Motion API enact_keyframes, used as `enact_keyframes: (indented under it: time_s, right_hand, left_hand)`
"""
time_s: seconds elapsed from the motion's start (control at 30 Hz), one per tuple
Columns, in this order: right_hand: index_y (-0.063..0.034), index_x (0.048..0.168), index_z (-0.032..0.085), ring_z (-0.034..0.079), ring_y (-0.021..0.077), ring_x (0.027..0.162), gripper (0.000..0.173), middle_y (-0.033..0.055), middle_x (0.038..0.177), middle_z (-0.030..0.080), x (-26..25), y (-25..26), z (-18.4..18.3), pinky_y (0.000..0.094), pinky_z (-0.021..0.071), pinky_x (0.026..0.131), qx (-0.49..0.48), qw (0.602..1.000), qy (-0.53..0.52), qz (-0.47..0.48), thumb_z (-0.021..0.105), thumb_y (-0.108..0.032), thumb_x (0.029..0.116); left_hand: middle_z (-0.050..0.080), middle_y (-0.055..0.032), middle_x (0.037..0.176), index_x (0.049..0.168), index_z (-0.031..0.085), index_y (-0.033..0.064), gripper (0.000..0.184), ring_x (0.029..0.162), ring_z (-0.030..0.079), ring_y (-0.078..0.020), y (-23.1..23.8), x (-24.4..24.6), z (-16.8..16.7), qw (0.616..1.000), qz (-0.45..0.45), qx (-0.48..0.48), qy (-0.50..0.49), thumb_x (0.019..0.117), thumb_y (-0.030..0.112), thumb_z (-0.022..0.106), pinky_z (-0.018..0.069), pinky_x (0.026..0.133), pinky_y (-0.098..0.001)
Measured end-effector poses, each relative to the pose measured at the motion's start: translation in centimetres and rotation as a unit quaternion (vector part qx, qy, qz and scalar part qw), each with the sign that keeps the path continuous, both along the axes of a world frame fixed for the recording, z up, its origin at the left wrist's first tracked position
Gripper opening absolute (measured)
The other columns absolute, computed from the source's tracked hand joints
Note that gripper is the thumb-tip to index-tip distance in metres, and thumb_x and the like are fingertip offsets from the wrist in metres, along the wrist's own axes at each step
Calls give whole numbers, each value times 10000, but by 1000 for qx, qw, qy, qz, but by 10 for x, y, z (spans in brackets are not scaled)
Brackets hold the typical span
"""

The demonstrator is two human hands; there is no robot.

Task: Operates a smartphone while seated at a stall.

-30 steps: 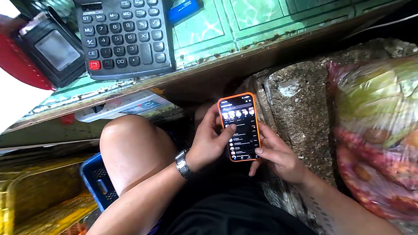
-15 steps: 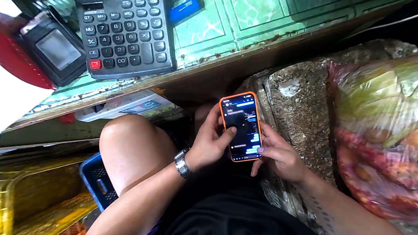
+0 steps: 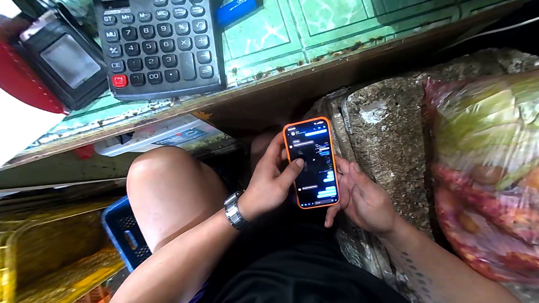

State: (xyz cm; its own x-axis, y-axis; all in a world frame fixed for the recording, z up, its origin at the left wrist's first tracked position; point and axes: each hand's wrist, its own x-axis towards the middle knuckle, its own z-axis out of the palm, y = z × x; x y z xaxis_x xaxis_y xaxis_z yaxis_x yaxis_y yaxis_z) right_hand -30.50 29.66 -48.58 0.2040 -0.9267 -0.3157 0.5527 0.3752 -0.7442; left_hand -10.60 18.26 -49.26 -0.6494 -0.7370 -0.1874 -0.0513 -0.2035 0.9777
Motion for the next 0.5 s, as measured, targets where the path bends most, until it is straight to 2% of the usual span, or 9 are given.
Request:
enact_keyframes:
  time_s: [0.33,0.5]
  right_hand:
    - [-196,1582,238,716,347,1071,589,188,1405,583,1,0,0,412,633,530,18,1000,8,0,223,-533,1100]
    - [-191,1581,256,713,339,1085,577,186,1402,585,1,0,0,407,634,530,18,1000,10,-3,220,-516,1105]
  left_hand:
    - [694,-95,1225,1525,357,118,538,1052,718,-210,0,0,1,1000,-1,8,-9,1022,53,538,625,892,-396]
    - [691,-91,1221,1542,339,122,643,1043,718,-194,0,0,2,1000,-4,5,-13,962,-3,589,629,883,-368]
